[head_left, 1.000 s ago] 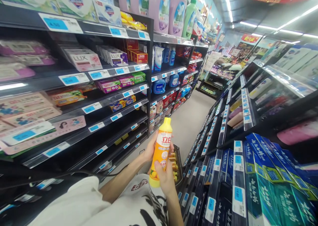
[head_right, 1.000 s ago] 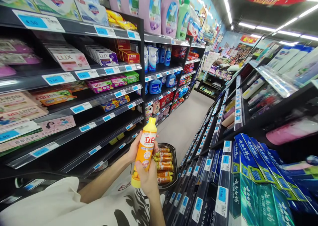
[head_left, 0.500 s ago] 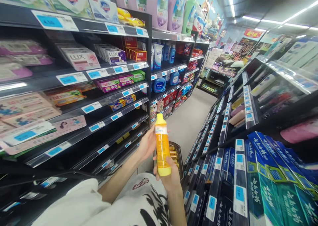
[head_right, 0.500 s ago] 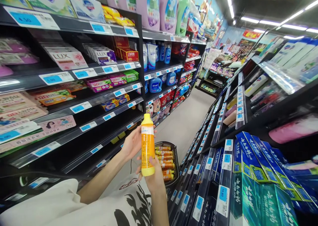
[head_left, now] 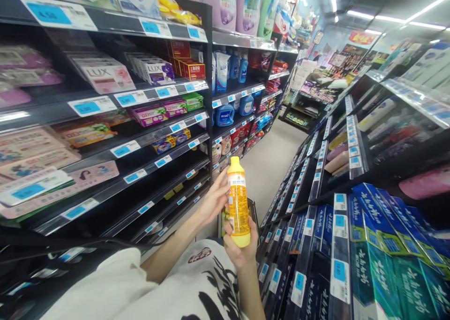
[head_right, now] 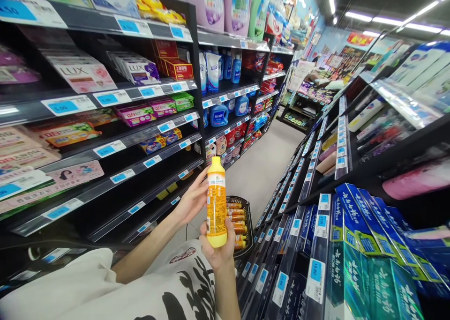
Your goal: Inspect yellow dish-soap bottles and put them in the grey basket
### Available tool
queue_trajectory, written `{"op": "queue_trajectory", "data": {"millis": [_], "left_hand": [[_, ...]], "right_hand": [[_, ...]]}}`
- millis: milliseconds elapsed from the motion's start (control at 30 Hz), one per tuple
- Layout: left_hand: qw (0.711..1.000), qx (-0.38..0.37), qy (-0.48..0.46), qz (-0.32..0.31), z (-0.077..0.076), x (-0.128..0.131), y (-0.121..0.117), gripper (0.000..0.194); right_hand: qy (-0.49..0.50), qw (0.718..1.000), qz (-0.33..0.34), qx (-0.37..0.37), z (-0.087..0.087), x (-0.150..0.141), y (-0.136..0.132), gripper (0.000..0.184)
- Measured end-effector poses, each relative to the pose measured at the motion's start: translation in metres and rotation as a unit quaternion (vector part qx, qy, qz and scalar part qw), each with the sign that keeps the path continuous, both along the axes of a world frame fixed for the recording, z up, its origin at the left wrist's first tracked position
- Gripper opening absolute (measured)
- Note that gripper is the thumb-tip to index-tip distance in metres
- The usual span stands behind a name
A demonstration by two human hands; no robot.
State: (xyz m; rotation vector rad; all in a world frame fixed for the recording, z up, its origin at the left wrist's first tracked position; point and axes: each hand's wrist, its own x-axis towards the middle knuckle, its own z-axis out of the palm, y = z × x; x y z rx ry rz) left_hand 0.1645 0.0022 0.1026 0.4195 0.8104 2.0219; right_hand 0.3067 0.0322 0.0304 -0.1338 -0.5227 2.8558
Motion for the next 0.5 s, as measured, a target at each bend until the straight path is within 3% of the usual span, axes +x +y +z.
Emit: {"op": "queue_trajectory", "data": {"millis": [267, 500], "left_hand": [[1.000, -0.008, 0.003, 0.007, -0.0014, -0.0026, -0.0012, 0.071], [1.000, -0.010, 0.003, 0.002, 0.0016, -0.0006, -0.0007, 0.076]], "right_hand": [[0.054, 0.998, 0.016, 0.001, -0.0011, -0.0025, 0.0016, 0.054], [0.023, 0.999, 0.002, 0.032, 0.0063, -0.0007, -0.0013, 0.054]]}}
